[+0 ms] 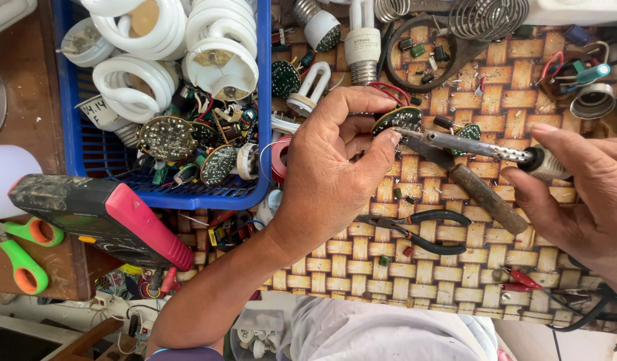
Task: The person uses a soldering iron to apply solder to a small circular circuit board. They repeatedly heat the board and add solder, then inspect the connections while holding the board and iron.
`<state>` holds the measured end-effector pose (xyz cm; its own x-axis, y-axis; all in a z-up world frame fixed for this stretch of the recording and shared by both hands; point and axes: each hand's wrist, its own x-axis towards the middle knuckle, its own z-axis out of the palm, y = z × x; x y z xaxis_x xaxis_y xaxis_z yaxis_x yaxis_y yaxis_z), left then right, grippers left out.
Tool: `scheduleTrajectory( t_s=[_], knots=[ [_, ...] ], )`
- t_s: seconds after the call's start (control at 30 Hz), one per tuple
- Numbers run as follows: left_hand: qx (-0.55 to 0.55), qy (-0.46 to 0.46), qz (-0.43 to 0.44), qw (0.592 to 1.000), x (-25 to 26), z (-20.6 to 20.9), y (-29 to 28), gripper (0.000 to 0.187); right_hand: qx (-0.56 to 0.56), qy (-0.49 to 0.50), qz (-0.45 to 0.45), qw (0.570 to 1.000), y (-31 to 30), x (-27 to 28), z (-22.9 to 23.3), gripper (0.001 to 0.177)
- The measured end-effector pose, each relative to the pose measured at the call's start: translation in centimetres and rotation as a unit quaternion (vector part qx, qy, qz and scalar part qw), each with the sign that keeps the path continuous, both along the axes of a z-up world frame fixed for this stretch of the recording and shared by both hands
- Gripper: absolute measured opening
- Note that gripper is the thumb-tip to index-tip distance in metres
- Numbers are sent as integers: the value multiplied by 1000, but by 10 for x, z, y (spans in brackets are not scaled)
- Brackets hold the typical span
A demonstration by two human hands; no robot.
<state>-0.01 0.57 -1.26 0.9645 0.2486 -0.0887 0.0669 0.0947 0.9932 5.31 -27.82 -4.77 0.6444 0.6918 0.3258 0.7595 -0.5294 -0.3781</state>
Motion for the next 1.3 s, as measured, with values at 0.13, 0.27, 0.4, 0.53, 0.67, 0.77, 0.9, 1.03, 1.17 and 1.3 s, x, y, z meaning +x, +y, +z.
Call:
scheduleTrajectory(
  t_s=[0.13,0.27,0.4,0.53,0.67,0.77,0.9,1.03,1.17,1.3],
  knots=[
    [8,0,-4,1000,0,-1,0,20,6,15,-13,1000,0,-1,-2,48],
    [3,-1,-1,1000,0,-2,-1,19,-1,7,-28,1000,-2,0,-6,47],
    [-7,0,-1,1000,0,-2,-1,19,22,-21,-7,1000,2,2,-4,43],
    [-9,1,-2,1000,0,-4,-1,20,21,-19,-7,1000,5,2,-2,42],
    [0,7,0,1000,1,-3,-2,21,4,-15,-18,1000,0,1,-4,43],
    [3,9,2,1000,1,-2,-2,21,18,-26,-8,999,3,1,-2,41],
    [24,-2,10,1000,1,-3,-3,21,24,-46,-5,999,7,2,0,36],
    [15,14,12,1000,2,-3,-4,22,12,-72,2,997,6,3,-3,37],
    [12,20,10,1000,2,-4,-3,23,8,-53,-12,998,9,-2,4,37],
    [16,26,11,999,3,-2,-4,22,6,-63,3,998,7,1,4,38]
  ],
)
